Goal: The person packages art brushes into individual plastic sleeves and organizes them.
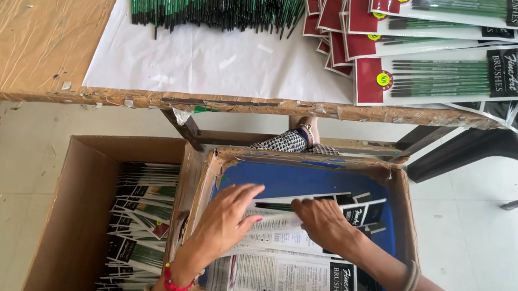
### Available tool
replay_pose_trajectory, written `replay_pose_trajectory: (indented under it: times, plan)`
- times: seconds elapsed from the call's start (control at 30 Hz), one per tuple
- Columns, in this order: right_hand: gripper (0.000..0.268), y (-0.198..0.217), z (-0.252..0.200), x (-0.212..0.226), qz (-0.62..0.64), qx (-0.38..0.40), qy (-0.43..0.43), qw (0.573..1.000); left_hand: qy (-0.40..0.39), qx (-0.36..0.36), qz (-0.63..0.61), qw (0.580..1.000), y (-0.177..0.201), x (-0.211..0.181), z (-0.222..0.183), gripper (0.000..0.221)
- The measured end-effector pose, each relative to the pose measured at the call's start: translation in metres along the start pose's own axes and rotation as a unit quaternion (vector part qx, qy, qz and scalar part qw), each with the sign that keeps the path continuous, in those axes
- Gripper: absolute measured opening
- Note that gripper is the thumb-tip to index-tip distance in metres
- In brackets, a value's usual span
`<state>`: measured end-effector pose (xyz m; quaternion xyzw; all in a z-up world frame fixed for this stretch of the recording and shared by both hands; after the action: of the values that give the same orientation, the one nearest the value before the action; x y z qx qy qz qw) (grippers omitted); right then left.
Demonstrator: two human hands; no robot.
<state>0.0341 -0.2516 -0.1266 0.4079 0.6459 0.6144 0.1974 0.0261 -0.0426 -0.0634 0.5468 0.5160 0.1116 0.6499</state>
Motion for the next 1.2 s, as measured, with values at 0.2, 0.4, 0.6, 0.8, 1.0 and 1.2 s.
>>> replay_pose_trajectory:
  times: [0.2, 0.4, 0.6, 0.8, 1.0, 1.2]
  plan:
    - [0.025, 0.070, -0.054, 0.023, 0.173, -0.021, -0.091, 0.980, -0.161, -0.445, -0.125, 0.872, 0.067, -0.033, -0.058, 0.049]
    - [0.026, 0.041, -0.078, 0.034, 0.504, -0.154, -0.019, 0.850, -0.236, -0.223, -0.390, 0.861, 0.048, -0.066, -0.015, 0.058]
    - [0.022, 0.042, -0.077, 0.034, 0.609, -0.126, -0.088, 0.778, -0.152, -0.185, -0.392, 0.888, 0.051, -0.089, -0.005, 0.018]
    - [0.041, 0.154, -0.078, 0.060, 0.496, -0.224, -0.021, 0.839, -0.056, -0.118, -0.369, 0.920, 0.053, -0.094, -0.003, 0.024]
    - [0.024, 0.224, -0.088, 0.099, 0.012, -0.385, 0.064, 0.920, -0.115, -0.126, -0.331, 0.928, 0.033, -0.094, -0.003, 0.013]
    - [0.040, 0.219, -0.072, 0.113, -0.106, -0.274, 0.141, 0.945, -0.232, -0.160, -0.376, 0.883, 0.058, -0.117, -0.018, 0.016]
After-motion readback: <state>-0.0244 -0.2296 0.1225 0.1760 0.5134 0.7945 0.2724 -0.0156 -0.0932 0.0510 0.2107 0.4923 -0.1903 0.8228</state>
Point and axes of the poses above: each hand's wrist, its own z-axis towards the middle knuckle, its own y-axis out of the back of the hand, x = y × z, the point moved 5 cm from there along z, towards the middle knuckle, and after that the axes turned 8 degrees about x, right-handed, at the moved point
